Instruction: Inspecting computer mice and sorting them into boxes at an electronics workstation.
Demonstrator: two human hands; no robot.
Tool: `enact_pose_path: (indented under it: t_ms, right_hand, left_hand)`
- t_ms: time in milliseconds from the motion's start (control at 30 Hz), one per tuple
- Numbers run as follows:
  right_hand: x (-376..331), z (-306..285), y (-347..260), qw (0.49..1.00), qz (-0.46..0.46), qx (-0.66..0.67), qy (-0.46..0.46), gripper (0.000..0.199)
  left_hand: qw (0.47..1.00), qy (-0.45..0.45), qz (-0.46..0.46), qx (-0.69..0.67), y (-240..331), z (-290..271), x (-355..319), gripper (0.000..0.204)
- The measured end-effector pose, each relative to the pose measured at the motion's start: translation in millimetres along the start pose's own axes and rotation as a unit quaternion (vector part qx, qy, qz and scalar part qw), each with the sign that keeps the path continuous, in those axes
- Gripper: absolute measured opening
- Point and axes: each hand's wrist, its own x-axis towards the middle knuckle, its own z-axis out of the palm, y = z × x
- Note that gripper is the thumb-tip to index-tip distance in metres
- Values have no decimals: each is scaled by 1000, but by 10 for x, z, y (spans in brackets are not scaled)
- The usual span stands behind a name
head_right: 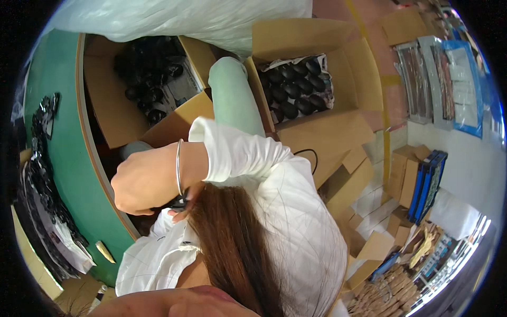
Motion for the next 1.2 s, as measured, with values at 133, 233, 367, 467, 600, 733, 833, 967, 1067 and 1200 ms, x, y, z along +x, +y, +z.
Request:
enact_pose_path:
  t_ms: [133,233,367,467,600,733,833,967,1067,1200]
  right_hand:
    - [-193,247,158,977,-53,34,203,9]
    - [-285,279,155,954,-52,72,286,13]
    - [-409,317,228,935,-13,77,345,10]
    - [-821,243,272,915,94,189,344,25]
    - [-863,461,386,888,126,293,332,30]
    - [-798,777,496,844,239,327,350,31]
    - [-743,1011,571,783,300,347,420,31]
    - [-669,1230,595,747,359,339,446,30]
    - [-587,1325,518,730,403,323,447,29]
    - [-453,1282,385,657,260,487,514,27]
  left_hand:
    - [1000,-1,-20,-22,155,61,196,68]
    - [1000,1,-22,-3,233,166,516,67]
    - [991,-72,-42,107,332,238,448,61]
    - [963,217,160,-26,97,682,868,50]
    - [794,371,481,28,-142,818,1154,47]
    - [713,454,528,79,-195,909,1093,45]
    - [628,517,517,266,-281,926,777,41]
    - [275,613,578,463,-124,780,947,36]
    - [-76,617,573,534,-60,709,1066,32]
    - [-184,647,454,584,-59,859,920,25]
